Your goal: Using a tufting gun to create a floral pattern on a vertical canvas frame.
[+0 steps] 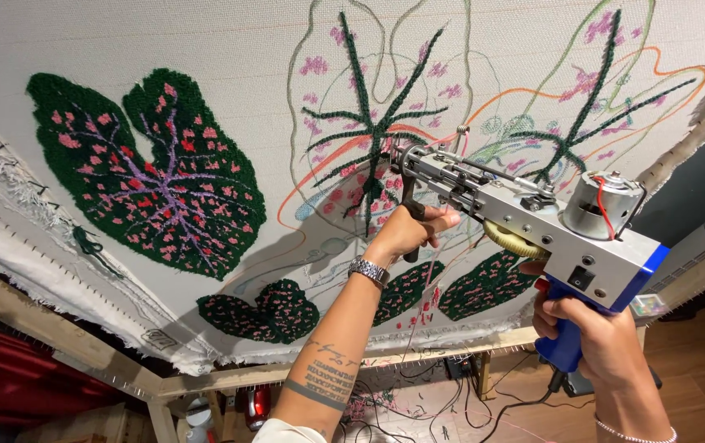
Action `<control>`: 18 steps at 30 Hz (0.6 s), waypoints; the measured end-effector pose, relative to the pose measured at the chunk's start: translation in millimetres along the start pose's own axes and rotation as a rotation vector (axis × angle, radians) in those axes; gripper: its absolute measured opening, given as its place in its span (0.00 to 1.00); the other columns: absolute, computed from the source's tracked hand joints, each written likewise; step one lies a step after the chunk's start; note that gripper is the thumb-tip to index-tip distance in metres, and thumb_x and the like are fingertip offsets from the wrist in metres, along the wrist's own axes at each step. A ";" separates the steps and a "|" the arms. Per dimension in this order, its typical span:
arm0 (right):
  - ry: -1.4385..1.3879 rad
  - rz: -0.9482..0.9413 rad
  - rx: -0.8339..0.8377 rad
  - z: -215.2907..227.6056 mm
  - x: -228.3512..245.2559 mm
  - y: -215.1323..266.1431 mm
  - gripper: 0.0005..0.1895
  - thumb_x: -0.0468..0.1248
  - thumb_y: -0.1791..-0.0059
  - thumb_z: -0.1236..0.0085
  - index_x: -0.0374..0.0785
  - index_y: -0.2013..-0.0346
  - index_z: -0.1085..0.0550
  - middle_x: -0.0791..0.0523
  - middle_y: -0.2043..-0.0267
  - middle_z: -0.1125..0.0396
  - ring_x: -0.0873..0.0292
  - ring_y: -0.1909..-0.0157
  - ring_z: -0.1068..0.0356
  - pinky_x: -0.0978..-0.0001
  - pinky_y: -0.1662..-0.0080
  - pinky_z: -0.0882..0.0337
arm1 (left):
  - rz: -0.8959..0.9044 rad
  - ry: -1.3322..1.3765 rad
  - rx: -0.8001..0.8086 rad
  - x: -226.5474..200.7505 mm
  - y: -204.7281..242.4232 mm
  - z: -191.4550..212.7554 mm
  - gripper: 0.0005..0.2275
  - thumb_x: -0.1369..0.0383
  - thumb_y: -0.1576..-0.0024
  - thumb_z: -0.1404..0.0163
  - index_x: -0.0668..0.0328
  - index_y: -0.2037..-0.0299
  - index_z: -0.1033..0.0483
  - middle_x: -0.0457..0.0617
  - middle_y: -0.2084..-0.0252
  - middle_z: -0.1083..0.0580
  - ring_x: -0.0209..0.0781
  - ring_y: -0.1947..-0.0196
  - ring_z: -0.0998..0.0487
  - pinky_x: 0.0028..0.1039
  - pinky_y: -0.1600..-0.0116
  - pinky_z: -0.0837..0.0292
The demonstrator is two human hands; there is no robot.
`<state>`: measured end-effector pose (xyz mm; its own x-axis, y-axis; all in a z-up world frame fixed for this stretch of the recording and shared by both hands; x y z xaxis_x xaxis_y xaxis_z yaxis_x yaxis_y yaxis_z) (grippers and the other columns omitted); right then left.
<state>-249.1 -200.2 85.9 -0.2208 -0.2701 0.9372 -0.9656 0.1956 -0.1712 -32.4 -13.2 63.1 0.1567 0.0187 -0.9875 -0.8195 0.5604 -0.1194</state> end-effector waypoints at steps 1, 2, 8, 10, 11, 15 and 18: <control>0.000 -0.001 0.000 -0.5 -0.3 -0.2 0.22 0.23 0.56 0.49 0.18 0.48 0.29 0.56 0.75 0.43 0.61 0.75 0.44 0.70 0.72 0.40 | 0.001 0.001 0.000 1.7 -2.3 0.3 0.19 0.59 0.45 0.39 0.69 0.51 0.18 0.48 0.60 0.18 0.31 0.78 0.27 0.23 0.69 0.28; 0.002 0.005 -0.001 -0.9 -0.3 -0.4 0.22 0.23 0.56 0.49 0.18 0.48 0.29 0.56 0.76 0.43 0.60 0.75 0.44 0.69 0.72 0.40 | -0.018 0.028 0.011 2.5 -4.6 0.1 0.20 0.59 0.46 0.38 0.69 0.52 0.18 0.49 0.59 0.18 0.30 0.77 0.27 0.23 0.69 0.28; 0.010 0.001 -0.021 -7.1 -0.3 -2.2 0.23 0.24 0.57 0.49 0.18 0.47 0.28 0.56 0.76 0.43 0.60 0.76 0.44 0.70 0.73 0.41 | -0.037 0.075 0.029 7.0 -12.4 2.7 0.20 0.60 0.47 0.37 0.70 0.52 0.18 0.48 0.57 0.18 0.30 0.76 0.27 0.24 0.71 0.27; 0.040 0.000 -0.041 -8.7 -1.1 -3.0 0.23 0.24 0.57 0.49 0.18 0.47 0.28 0.56 0.76 0.43 0.60 0.76 0.44 0.70 0.73 0.41 | -0.029 0.066 0.025 10.3 -15.9 3.7 0.19 0.60 0.47 0.37 0.70 0.53 0.17 0.49 0.58 0.18 0.31 0.76 0.27 0.24 0.71 0.28; 0.023 -0.009 -0.038 -9.1 -3.2 -3.8 0.22 0.24 0.57 0.49 0.18 0.47 0.28 0.56 0.76 0.44 0.61 0.76 0.44 0.70 0.73 0.40 | -0.032 0.072 0.011 12.0 -18.2 5.0 0.19 0.60 0.47 0.37 0.70 0.53 0.17 0.50 0.58 0.18 0.32 0.76 0.27 0.24 0.71 0.27; 0.023 -0.020 -0.067 -12.3 -11.6 -8.4 0.20 0.24 0.55 0.49 0.21 0.49 0.27 0.56 0.74 0.41 0.61 0.75 0.43 0.70 0.73 0.39 | -0.071 0.175 -0.001 29.3 -36.2 9.9 0.16 0.62 0.46 0.37 0.69 0.57 0.16 0.49 0.60 0.19 0.30 0.74 0.25 0.26 0.72 0.26; 0.064 0.006 -0.122 -21.0 -18.3 -12.5 0.15 0.23 0.55 0.49 0.21 0.54 0.28 0.53 0.71 0.37 0.60 0.75 0.41 0.68 0.73 0.38 | -0.116 0.215 -0.025 45.8 -50.6 18.5 0.12 0.63 0.44 0.39 0.68 0.62 0.15 0.46 0.61 0.19 0.29 0.74 0.25 0.25 0.72 0.26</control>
<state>-230.1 -177.9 77.2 -0.2140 -0.2090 0.9542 -0.9395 0.3115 -0.1424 26.4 -25.3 25.7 0.1321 -0.2227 -0.9659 -0.8166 0.5279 -0.2334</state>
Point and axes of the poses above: each hand's wrist, its own y-axis away from the middle knuckle, its own z-axis out of the back of the hand, x = y × z, the point moved 5 cm from there along -y, towards the middle knuckle
